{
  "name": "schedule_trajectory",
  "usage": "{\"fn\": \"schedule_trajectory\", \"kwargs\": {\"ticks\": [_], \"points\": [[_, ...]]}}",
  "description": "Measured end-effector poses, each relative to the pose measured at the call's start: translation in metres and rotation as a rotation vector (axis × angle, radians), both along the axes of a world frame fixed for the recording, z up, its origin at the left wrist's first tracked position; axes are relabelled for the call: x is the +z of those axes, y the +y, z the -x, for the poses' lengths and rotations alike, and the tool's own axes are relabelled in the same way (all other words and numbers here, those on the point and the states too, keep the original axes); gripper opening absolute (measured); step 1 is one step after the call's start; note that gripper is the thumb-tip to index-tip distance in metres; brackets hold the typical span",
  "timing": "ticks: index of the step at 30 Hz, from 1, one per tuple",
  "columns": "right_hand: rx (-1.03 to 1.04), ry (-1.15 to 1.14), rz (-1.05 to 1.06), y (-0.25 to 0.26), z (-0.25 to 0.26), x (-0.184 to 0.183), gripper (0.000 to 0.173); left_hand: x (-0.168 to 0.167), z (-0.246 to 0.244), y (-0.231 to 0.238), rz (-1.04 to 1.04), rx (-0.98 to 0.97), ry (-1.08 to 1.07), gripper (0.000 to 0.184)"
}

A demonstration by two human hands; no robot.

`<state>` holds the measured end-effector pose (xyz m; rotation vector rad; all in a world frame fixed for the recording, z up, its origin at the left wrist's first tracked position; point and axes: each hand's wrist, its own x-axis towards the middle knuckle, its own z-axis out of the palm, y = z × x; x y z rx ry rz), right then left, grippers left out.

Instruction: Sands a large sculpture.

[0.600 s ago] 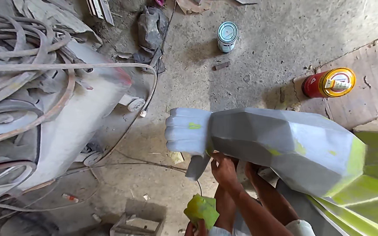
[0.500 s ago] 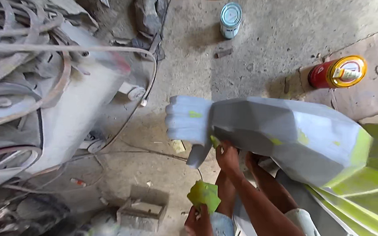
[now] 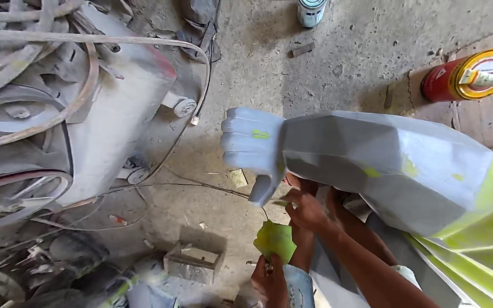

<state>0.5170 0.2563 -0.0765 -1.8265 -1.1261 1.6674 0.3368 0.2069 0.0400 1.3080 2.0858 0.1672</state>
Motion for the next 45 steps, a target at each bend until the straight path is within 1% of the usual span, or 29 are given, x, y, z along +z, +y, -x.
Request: {"fn": "schedule_trajectory", "kwargs": {"ticks": [2, 5, 9, 11, 15, 18, 19, 20, 22, 24, 25, 26, 28, 32, 34, 37, 39, 42, 45], "points": [[0.056, 0.104, -0.029, -0.018, 0.007, 0.006, 0.033, 0.0, -0.001, -0.002, 0.009, -0.007, -0.015, 0.014], [0.116, 0.152, -0.086, -0.033, 0.021, 0.011, 0.035, -0.002, -0.002, -0.007, -0.007, -0.024, -0.058, 0.015], [0.279, 0.173, -0.052, -0.035, 0.029, 0.022, 0.035, -0.004, 0.003, -0.011, -0.028, 0.002, -0.096, 0.016], [0.326, 0.186, -0.034, -0.038, 0.034, 0.026, 0.036, -0.001, 0.005, -0.012, -0.031, 0.011, -0.096, 0.016], [0.395, 0.222, 0.002, -0.04, 0.038, 0.032, 0.035, 0.001, 0.005, -0.011, -0.029, 0.026, -0.037, 0.018], [0.476, 0.261, 0.051, -0.027, 0.026, 0.031, 0.037, -0.002, 0.005, -0.013, -0.038, 0.052, -0.015, 0.018], [0.449, 0.275, 0.066, -0.022, 0.02, 0.029, 0.037, -0.004, 0.006, -0.013, -0.043, 0.047, -0.018, 0.017], [0.354, 0.282, 0.089, -0.018, 0.013, 0.027, 0.037, -0.005, 0.006, -0.013, -0.05, 0.038, -0.021, 0.016], [0.012, 0.221, 0.14, -0.009, 0.001, 0.022, 0.033, -0.008, 0.005, -0.013, -0.042, 0.006, -0.009, 0.015], [-0.325, 0.032, 0.121, 0.003, -0.006, 0.015, 0.028, -0.007, 0.002, -0.011, 0.026, -0.007, 0.038, 0.013], [-0.451, -0.069, 0.11, 0.011, -0.007, 0.011, 0.026, -0.006, -0.001, -0.01, 0.071, -0.006, 0.062, 0.014], [-0.556, -0.144, 0.111, 0.02, -0.007, 0.007, 0.024, -0.005, -0.003, -0.01, 0.107, -0.013, 0.076, 0.015], [-0.674, -0.216, 0.119, 0.038, -0.003, 0.003, 0.027, -0.005, -0.004, -0.01, 0.137, -0.035, 0.071, 0.017], [-0.749, -0.277, 0.138, 0.064, 0.022, -0.012, 0.036, -0.009, 0.0, -0.011, 0.12, -0.064, 0.059, 0.019], [-0.798, -0.328, 0.139, 0.073, 0.034, -0.016, 0.034, -0.008, 0.001, -0.008, 0.126, -0.063, 0.045, 0.018], [-0.848, -0.286, 0.184, 0.082, 0.04, -0.013, 0.031, -0.009, 0.001, -0.004, 0.147, -0.061, 0.045, 0.017], [-0.847, -0.276, 0.158, 0.079, 0.044, -0.013, 0.031, -0.01, 0.002, -0.004, 0.154, -0.068, 0.05, 0.018], [-0.809, -0.295, 0.057, 0.07, 0.047, -0.018, 0.029, -0.01, 0.001, -0.002, 0.159, -0.107, 0.067, 0.019], [-0.754, -0.331, 0.076, 0.064, 0.037, -0.018, 0.028, -0.009, 0.002, 0.003, 0.177, -0.128, 0.069, 0.02]]}}
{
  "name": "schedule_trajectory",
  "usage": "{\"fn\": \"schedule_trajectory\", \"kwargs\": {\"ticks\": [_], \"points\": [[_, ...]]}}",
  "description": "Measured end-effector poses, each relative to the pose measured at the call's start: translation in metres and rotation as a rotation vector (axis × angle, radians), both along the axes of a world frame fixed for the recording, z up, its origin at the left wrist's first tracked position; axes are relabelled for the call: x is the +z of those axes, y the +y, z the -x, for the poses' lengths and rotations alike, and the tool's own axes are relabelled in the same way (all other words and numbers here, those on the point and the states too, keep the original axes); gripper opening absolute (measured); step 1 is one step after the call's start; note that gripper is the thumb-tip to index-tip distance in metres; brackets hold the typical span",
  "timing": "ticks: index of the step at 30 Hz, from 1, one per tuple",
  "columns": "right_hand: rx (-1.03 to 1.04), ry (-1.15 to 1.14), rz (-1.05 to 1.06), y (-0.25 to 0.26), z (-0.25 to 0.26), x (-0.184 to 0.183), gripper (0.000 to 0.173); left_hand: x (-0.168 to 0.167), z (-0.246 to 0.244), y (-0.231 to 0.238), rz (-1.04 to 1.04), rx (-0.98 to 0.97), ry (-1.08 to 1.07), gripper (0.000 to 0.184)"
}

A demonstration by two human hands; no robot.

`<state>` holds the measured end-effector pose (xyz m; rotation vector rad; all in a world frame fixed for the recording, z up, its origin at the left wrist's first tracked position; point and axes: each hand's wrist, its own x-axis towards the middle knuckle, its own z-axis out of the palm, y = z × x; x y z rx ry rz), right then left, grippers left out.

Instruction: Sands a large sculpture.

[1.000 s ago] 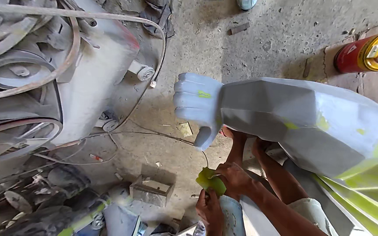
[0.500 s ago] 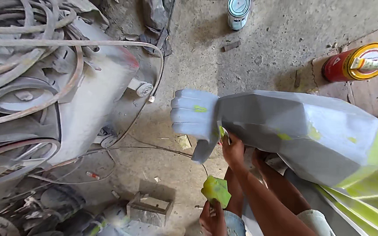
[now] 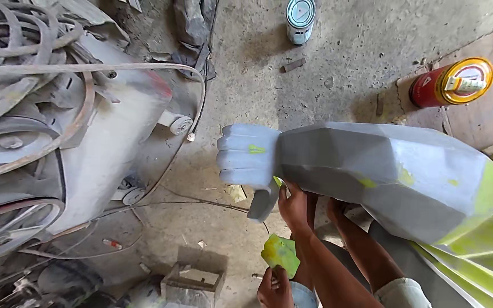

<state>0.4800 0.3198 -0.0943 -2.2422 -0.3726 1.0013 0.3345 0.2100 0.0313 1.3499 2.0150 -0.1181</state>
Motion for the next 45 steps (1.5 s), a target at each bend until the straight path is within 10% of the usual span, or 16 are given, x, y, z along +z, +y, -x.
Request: {"fn": "schedule_trajectory", "kwargs": {"ticks": [45], "points": [[-0.002, -0.016, 0.241, 0.012, -0.008, -0.002, 0.027, -0.004, 0.002, 0.031, 0.053, -0.045, -0.02, 0.017]]}}
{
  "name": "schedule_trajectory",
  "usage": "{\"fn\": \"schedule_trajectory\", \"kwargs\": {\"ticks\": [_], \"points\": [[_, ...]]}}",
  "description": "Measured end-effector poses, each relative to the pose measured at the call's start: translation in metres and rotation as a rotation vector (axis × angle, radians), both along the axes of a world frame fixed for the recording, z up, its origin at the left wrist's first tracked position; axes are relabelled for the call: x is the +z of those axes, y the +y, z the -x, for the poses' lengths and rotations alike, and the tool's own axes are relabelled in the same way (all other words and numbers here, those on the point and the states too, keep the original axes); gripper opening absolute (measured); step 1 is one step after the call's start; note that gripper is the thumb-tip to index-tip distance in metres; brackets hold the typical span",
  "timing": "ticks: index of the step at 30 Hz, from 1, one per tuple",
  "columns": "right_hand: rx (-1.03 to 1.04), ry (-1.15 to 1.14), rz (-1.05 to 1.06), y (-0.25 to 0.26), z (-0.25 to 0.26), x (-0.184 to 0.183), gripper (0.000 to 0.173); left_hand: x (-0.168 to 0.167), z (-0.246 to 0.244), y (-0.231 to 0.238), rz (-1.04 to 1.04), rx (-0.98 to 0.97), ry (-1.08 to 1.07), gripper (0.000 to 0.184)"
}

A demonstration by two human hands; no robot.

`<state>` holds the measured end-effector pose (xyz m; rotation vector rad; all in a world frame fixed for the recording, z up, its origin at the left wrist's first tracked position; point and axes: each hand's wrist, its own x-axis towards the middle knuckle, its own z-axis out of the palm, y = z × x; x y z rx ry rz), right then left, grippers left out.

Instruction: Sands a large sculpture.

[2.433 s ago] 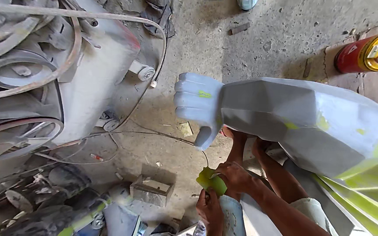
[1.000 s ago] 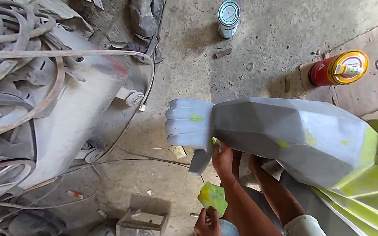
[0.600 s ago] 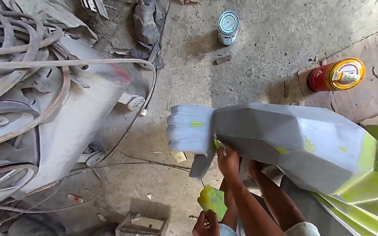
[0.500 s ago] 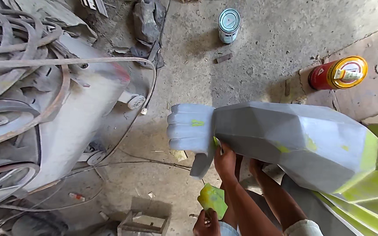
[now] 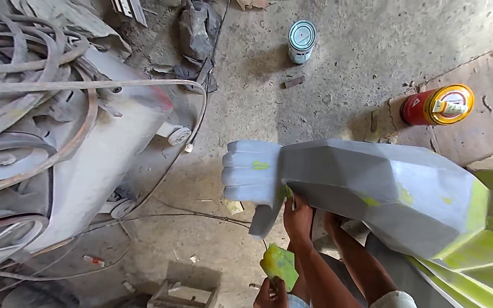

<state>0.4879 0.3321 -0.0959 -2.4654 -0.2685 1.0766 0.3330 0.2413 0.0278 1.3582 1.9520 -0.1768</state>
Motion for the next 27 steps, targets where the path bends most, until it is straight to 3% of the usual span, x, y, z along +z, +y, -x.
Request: {"fn": "schedule_trajectory", "kwargs": {"ticks": [5, 18, 22, 27], "points": [[-0.08, 0.003, -0.02, 0.017, 0.012, -0.002, 0.03, 0.0, 0.003, -0.003, -0.024, -0.005, -0.002, 0.018], [-0.052, 0.053, -0.188, 0.003, 0.02, 0.011, 0.026, -0.007, 0.002, -0.026, -0.028, 0.007, 0.007, 0.018], [-0.006, 0.199, -0.207, -0.01, -0.008, 0.034, 0.023, -0.002, -0.001, -0.023, -0.048, 0.067, -0.019, 0.017], [-0.266, 0.437, -0.209, -0.048, -0.064, 0.091, 0.02, 0.022, -0.005, -0.014, -0.094, 0.14, -0.064, 0.019]]}}
